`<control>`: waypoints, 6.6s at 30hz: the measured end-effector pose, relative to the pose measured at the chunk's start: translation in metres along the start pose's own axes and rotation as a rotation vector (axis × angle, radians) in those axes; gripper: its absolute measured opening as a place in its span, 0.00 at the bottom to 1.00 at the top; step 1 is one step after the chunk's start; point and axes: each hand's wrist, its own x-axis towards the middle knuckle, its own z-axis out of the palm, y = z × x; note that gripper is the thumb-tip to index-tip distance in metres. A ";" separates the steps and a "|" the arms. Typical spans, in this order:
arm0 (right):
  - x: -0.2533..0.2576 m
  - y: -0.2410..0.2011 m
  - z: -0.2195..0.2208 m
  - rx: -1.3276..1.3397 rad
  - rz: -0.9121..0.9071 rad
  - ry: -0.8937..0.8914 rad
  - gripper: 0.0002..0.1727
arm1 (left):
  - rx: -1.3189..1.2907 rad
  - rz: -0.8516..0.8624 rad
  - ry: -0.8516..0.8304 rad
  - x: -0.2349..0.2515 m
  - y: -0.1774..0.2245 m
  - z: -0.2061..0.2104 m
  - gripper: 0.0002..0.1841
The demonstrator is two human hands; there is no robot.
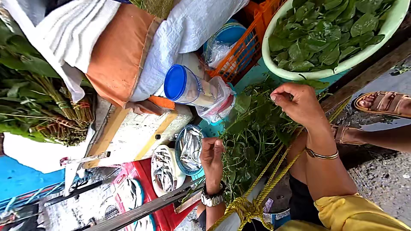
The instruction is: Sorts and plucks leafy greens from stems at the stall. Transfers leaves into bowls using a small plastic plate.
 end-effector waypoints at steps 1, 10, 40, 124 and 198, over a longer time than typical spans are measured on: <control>0.000 0.000 0.002 0.017 -0.012 -0.023 0.08 | -0.049 0.001 0.027 -0.001 0.001 -0.003 0.07; -0.002 0.000 0.017 -0.014 -0.090 -0.247 0.04 | -0.368 -0.047 0.444 -0.031 0.006 -0.017 0.14; 0.006 0.010 0.042 0.012 -0.292 -0.246 0.10 | 0.507 -0.611 -0.103 -0.046 -0.058 -0.037 0.18; -0.013 -0.020 0.080 0.130 -0.470 -0.384 0.09 | 0.468 0.172 0.046 -0.085 -0.003 -0.003 0.09; -0.035 -0.031 0.103 0.049 -0.646 -0.650 0.07 | 0.299 -0.271 0.103 -0.057 0.044 0.005 0.04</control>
